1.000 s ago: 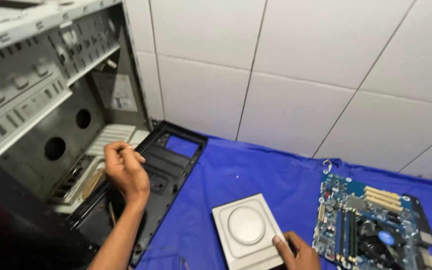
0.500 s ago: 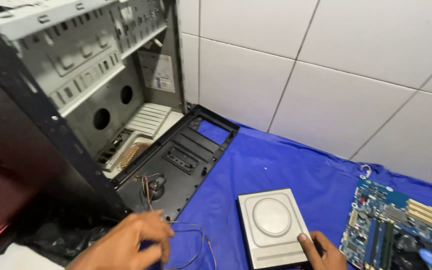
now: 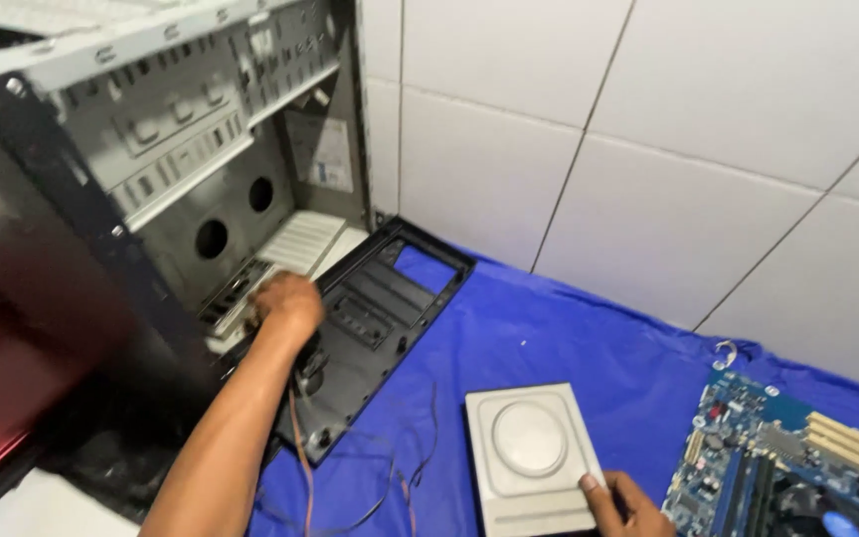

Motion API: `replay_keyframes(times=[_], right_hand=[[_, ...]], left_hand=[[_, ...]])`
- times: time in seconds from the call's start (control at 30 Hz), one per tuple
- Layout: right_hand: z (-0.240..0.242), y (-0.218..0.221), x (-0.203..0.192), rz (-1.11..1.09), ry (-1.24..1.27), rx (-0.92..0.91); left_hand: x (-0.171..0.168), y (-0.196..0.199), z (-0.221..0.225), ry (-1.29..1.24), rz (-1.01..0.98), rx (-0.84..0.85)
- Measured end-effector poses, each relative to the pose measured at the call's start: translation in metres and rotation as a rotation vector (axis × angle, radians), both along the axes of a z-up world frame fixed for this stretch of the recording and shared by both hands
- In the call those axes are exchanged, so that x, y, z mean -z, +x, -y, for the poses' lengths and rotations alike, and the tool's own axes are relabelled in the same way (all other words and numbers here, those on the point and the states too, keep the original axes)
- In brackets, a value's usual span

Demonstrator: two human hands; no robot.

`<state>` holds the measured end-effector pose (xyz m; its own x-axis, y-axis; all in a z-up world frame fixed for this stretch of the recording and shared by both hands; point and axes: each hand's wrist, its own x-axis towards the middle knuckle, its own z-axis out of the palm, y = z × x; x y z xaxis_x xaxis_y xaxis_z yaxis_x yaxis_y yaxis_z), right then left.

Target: Disassembling a desktop computer to remove the motherboard, power supply, and optical drive, then unscrewing the drive casing to clean the internal lens with a brush.

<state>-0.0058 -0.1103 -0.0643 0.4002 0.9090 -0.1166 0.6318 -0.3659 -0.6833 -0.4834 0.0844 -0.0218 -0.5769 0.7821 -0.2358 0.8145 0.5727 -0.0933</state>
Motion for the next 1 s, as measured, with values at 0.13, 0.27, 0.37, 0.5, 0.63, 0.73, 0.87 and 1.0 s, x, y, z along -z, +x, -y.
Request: replay_keyframes(times=[0.13,0.27,0.37,0.5,0.63,0.73,0.87,1.0], right_hand=[[0.0,-0.011,-0.025,-0.067,-0.123,0.039],[0.0,-0.007,-0.018,-0.097,-0.132,0.014],[-0.001,-0.006,-0.024,-0.131,-0.139,0.003],[0.007,-0.01,-0.029,-0.137,-0.054,0.002],[0.011,-0.01,-0.05,-0.213,-0.129,-0.019],[0.012,-0.012,-0.063,-0.272,-0.201,-0.019],[0.014,-0.011,-0.059,-0.226,-0.161,-0.051],[0.013,-0.007,-0.05,-0.298,-0.11,-0.065]], left_hand=[[-0.03,0.007,0.004,-0.03,0.142,-0.082],[-0.049,0.016,0.021,0.054,0.213,-0.051],[-0.097,0.042,0.043,0.19,0.219,0.018],[-0.134,0.077,0.08,0.623,0.021,0.198],[-0.181,0.101,0.124,0.76,-0.276,0.268],[-0.215,0.11,0.159,0.882,-0.414,0.294],[-0.244,0.115,0.191,1.353,-0.303,0.473],[-0.249,0.119,0.191,1.736,-0.236,0.516]])
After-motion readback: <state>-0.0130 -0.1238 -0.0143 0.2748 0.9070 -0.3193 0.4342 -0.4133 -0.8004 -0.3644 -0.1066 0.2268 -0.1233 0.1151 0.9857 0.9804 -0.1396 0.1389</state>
